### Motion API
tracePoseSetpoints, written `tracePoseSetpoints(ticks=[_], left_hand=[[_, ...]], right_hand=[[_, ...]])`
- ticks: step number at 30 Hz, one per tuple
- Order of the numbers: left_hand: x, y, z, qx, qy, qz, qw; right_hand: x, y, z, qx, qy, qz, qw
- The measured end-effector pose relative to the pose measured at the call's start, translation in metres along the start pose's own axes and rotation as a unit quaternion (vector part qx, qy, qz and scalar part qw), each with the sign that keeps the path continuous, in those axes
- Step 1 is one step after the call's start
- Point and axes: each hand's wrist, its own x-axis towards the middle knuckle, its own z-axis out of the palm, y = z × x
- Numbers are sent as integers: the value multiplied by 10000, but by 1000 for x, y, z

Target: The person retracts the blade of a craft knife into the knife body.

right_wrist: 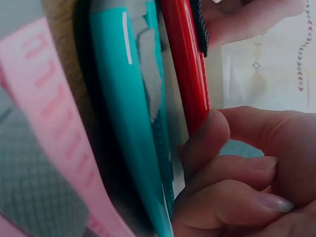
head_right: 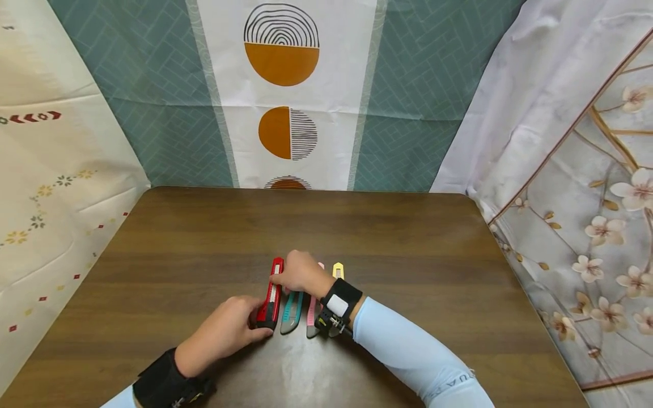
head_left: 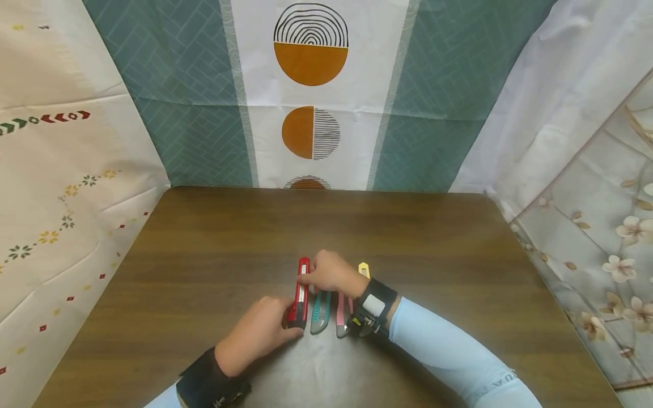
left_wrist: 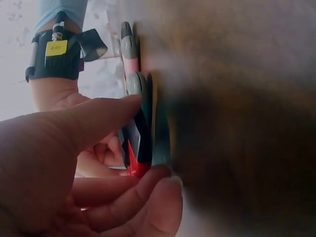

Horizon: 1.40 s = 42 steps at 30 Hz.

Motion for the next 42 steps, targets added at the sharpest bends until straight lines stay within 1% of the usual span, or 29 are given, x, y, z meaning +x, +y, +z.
tracePoseSetpoints(ticks=[5, 10, 16, 19, 23, 29, 31, 34, 36, 39, 42], left_hand=[[-2, 5, 1, 120, 90, -120, 9998], [-3, 9, 0, 155, 20, -260, 9995], [-2, 11, 2, 365, 21, -330, 9988], [-1, 12, 1, 355, 18, -375, 9987], [-1, 13, 0, 346, -49, -439, 9984], [0, 15, -2, 272, -155, -622, 9976], [1, 15, -2, 250, -177, -629, 9976], [0, 14, -5, 215, -205, -637, 9975], [1, 12, -8, 132, -230, -620, 9977], [5, 5, -15, -5, -232, -610, 9979], [17, -6, -23, -6, -179, -603, 9980]], right_hand=[[3, -1, 5, -212, -80, -65, 9997], [3, -2, 5, -190, -91, -34, 9998], [1, -2, 6, -131, -48, 35, 9999], [0, -2, 6, -110, -27, 28, 9999], [-1, -1, 7, -85, -6, -28, 10000], [-1, 1, 6, -119, -20, -63, 9999], [-2, 3, 5, -121, -16, -67, 9999], [-2, 7, 3, -61, 38, -249, 9997], [-3, 11, 0, 122, 162, -475, 9987], [-4, 19, -5, 400, 531, -906, 9937], [-7, 28, -11, 552, 956, -1233, 9862]])
